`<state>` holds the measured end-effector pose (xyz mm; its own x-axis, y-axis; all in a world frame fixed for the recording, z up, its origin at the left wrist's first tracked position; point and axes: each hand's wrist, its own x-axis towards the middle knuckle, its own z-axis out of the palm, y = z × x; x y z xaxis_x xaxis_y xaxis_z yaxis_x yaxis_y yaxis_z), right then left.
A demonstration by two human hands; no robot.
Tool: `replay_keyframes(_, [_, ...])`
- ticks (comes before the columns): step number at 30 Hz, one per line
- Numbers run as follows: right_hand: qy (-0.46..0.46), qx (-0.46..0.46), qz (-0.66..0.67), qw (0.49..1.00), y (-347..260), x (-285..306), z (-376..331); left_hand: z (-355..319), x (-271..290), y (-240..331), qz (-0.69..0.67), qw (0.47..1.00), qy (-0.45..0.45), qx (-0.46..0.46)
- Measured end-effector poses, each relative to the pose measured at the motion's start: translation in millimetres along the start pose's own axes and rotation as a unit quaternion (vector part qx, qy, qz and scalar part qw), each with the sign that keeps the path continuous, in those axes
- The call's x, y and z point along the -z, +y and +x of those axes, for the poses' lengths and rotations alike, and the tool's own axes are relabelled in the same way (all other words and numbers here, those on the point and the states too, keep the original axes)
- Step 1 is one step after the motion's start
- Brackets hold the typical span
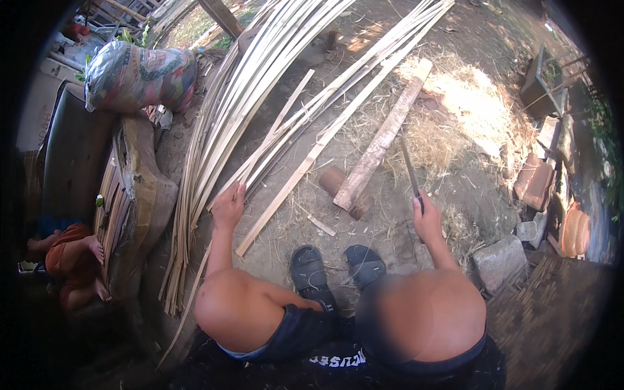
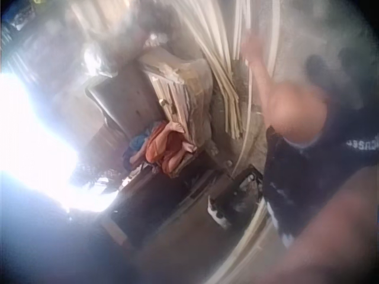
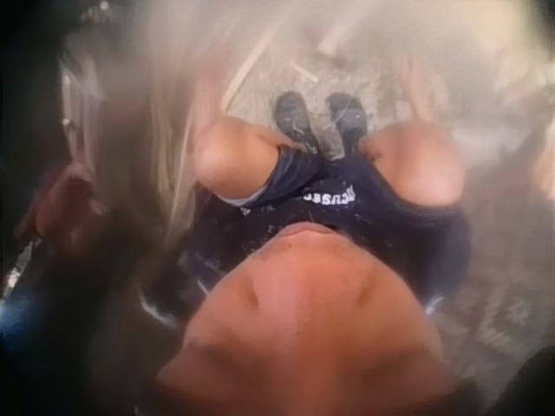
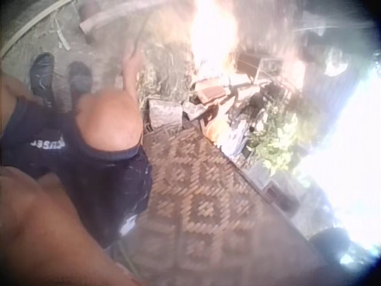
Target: The person sits on the ground and uses a machete to split long bamboo poles into thin strips. They repeatedly strike the bamboo against a wooden block, then gather the finished strips and place them in a pile.
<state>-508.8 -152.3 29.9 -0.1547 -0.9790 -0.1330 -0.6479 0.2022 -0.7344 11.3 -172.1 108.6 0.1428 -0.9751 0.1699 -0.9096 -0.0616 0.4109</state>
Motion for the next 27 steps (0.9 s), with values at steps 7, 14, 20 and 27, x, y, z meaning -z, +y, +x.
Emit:
replay_keyframes(7, [-0.002,0.003,0.019,1.000,17,-5,-17,-32,-70,-28,0.102,0.986,-0.130,0.035])
replay_keyframes(14, [-0.046,0.046,0.003,0.998,14,-9,-23,-77,-100,-67,0.026,0.980,-0.194,0.026])
replay_keyframes(20, [-0.041,0.008,0.066,0.997,17,0,-28,0,45,43,-0.148,0.987,-0.032,0.050])
replay_keyframes(27, [-0.116,-0.023,0.121,0.986,-6,-9,-40,102,108,100,-0.277,0.958,0.040,-0.068])
